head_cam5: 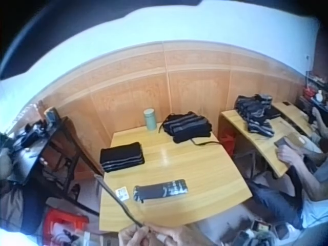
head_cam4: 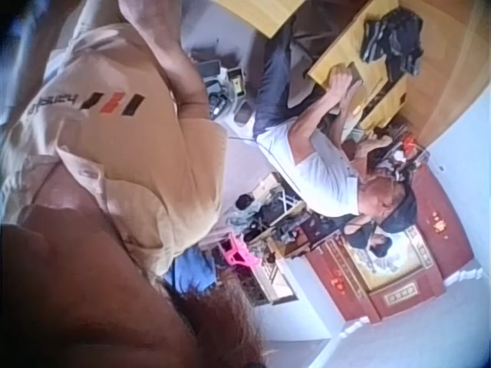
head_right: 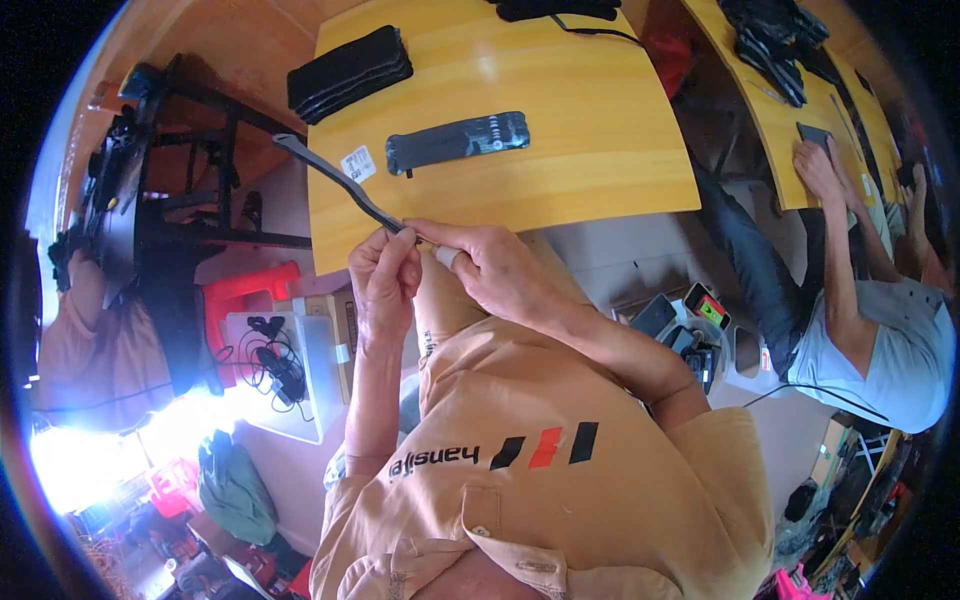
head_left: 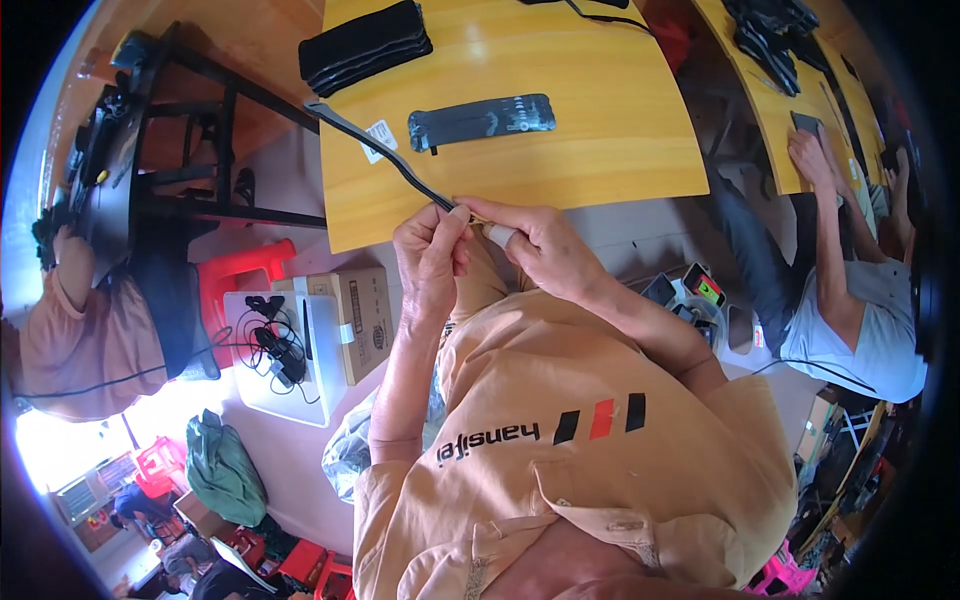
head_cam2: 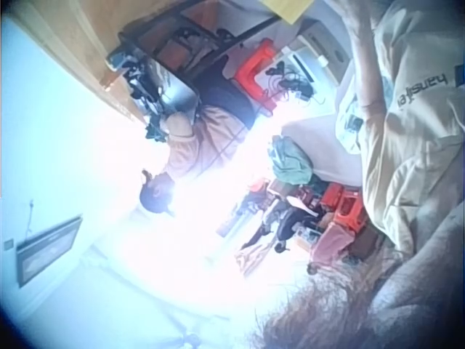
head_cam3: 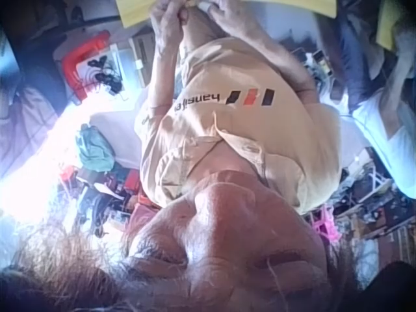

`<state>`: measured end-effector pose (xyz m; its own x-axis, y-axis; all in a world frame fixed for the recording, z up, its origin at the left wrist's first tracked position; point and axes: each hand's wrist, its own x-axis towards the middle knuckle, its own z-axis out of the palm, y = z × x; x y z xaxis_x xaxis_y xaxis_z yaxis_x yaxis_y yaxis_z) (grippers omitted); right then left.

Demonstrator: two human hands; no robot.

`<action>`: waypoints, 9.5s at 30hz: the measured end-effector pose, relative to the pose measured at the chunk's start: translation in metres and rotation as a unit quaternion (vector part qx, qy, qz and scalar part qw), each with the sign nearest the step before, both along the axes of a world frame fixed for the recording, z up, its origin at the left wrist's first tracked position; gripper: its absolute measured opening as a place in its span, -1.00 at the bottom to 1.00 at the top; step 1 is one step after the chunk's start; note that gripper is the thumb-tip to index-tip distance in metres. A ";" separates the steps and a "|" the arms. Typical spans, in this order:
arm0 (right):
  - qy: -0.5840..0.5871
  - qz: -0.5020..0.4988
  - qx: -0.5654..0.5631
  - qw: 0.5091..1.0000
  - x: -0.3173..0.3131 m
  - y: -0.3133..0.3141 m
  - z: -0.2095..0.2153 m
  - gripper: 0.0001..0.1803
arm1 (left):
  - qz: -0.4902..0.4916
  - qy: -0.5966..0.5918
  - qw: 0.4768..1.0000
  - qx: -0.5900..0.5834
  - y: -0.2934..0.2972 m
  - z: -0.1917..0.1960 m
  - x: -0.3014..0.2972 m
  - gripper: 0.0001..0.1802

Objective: The recorder is applying small white circular labels to specific spots on black ribbed textile straps.

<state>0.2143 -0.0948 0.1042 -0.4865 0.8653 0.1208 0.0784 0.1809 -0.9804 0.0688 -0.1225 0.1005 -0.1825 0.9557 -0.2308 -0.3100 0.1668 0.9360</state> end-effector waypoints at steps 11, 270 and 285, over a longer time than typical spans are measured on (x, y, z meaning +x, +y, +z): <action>0.157 0.071 -0.413 0.894 0.003 0.011 0.005 -0.43 | 0.011 0.170 0.984 0.050 0.003 0.002 0.007 -0.70; -0.165 -0.290 -0.153 0.930 0.059 0.129 -0.101 -0.86 | 0.119 0.148 0.979 -0.074 0.112 -0.099 -0.057 -0.91; -0.161 -0.290 -0.145 0.932 0.057 0.130 -0.100 -0.88 | 0.125 0.167 0.974 -0.088 0.113 -0.094 -0.056 -0.91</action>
